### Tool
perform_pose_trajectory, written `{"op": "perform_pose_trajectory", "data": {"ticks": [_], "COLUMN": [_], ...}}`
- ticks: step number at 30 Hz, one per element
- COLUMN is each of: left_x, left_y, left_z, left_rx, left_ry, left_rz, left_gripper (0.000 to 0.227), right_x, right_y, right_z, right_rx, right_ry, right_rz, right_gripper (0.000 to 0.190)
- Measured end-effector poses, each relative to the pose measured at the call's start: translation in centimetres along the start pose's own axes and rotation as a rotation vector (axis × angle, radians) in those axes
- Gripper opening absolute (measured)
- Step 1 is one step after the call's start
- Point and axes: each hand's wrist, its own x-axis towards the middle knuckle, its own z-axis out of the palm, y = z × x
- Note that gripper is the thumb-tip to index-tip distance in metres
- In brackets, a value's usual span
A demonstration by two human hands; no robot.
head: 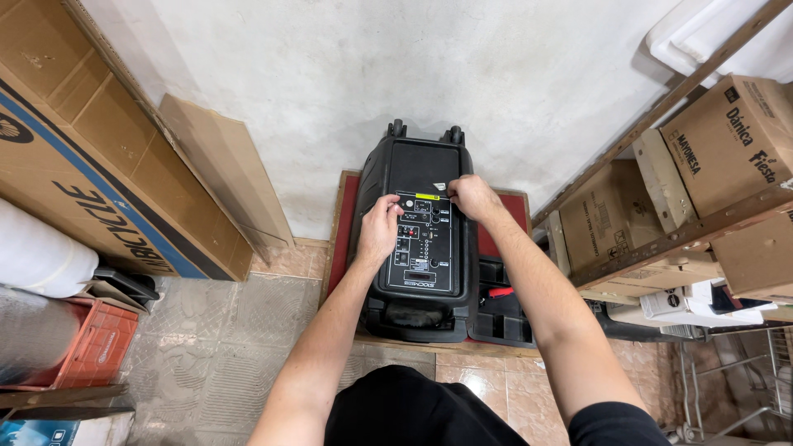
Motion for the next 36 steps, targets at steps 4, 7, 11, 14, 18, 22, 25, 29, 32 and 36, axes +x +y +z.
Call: {"op": "perform_pose_trajectory", "data": {"ticks": [4,7,11,14,18,22,25,29,32,36], "left_x": [0.0,-0.4,-0.5,-0.2,-0.4,-1.0,-0.8,-0.5,-0.1,-0.1], "left_y": [-0.3,2.1,2.6,1.9,2.3,4.1,3.4,2.5,0.4,0.2], "left_z": [0.1,-0.9,-1.1,-0.9,-1.1,-1.8,-1.3,-0.8,0.1,-0.1], "left_rx": [-0.004,-0.001,0.003,0.014,0.05,0.102,0.089,0.065,0.021,-0.016], "left_ry": [-0.017,-0.03,-0.033,-0.063,-0.1,-0.128,-0.118,-0.078,-0.007,0.033], "left_rz": [-0.017,-0.032,-0.036,-0.054,-0.082,-0.127,-0.127,-0.139,-0.186,-0.174], "left_gripper": [0.023,0.032,0.038,0.041,0.047,0.054,0.054,0.048,0.03,0.016], "right_x": [-0.2,0.3,-1.2,-2.5,-3.3,-0.8,-1.5,-0.1,3.0,4.9], "right_y": [-0.5,-0.4,-5.2,-10.2,-14.2,-13.2,-13.8,-13.6,-11.2,-9.6], "right_z": [0.0,0.2,-3.8,-6.3,-6.8,-3.6,-5.4,-5.0,-2.7,0.2], "right_rx": [-0.024,-0.071,-0.044,0.253,0.382,0.33,0.479,0.518,0.433,0.369], "right_ry": [-0.016,-0.036,0.001,0.086,-0.017,-0.089,-0.177,-0.151,-0.004,0.038], "right_rz": [0.024,0.038,0.055,-0.106,-0.157,-0.103,-0.018,-0.014,-0.071,-0.029], "right_gripper": [0.019,0.03,0.036,0.024,0.02,0.015,0.01,0.017,0.014,0.011]}}
